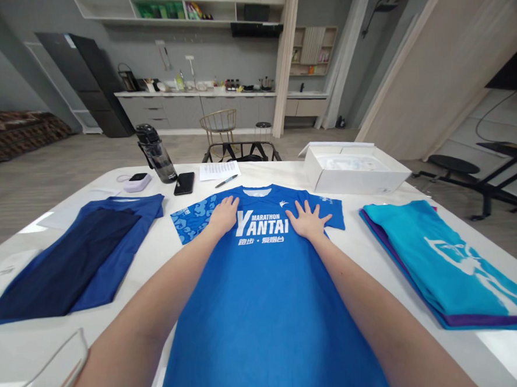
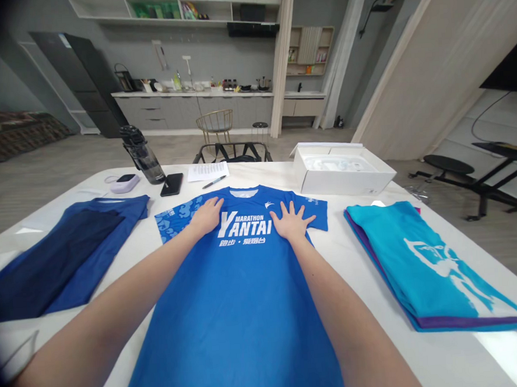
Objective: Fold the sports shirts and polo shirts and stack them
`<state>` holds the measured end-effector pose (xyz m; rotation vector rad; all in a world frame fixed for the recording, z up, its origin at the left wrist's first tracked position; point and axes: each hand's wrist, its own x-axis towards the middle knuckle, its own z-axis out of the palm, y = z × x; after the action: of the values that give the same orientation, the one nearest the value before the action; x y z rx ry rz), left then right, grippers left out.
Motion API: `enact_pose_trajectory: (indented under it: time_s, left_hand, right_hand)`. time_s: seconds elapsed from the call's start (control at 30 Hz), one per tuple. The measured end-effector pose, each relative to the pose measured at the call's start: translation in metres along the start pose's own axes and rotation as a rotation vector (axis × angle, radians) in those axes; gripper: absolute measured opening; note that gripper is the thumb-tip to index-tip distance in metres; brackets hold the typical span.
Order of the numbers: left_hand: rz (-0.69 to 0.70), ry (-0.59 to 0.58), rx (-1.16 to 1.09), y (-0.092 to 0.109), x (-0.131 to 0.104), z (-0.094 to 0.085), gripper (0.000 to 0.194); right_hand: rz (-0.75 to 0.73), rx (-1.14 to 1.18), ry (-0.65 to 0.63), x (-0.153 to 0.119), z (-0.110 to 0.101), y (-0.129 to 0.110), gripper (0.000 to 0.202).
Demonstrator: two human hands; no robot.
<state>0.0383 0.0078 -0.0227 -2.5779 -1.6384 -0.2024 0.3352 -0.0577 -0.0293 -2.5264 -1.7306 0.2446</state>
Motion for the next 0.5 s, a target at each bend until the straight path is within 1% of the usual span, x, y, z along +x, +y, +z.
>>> enact_pose_trajectory:
  time_s: [0.13, 0.23, 0.33, 0.4, 0.5]
  left_hand:
    - [0.162, -0.007, -0.146, 0.047, 0.040, 0.002, 0.047]
    - [0.234, -0.040, -0.189, 0.073, 0.071, 0.005, 0.044]
    - [0.253, -0.064, -0.164, 0.083, 0.092, 0.013, 0.038]
    - [0.256, -0.024, -0.176, 0.082, 0.098, 0.022, 0.036]
    - [0.243, 0.051, -0.216, 0.079, 0.098, 0.032, 0.036]
  right_hand:
    - [-0.007, -0.003, 0.009, 0.000, 0.001, 0.001, 0.080]
    - [0.002, -0.007, 0.012, 0.000, 0.001, 0.001, 0.079]
    - [0.010, -0.013, 0.009, 0.001, 0.002, 0.002, 0.078]
    - [0.004, -0.013, 0.017, 0.001, 0.004, 0.002, 0.079]
    - [-0.005, -0.006, 0.026, -0.001, 0.005, 0.002, 0.079]
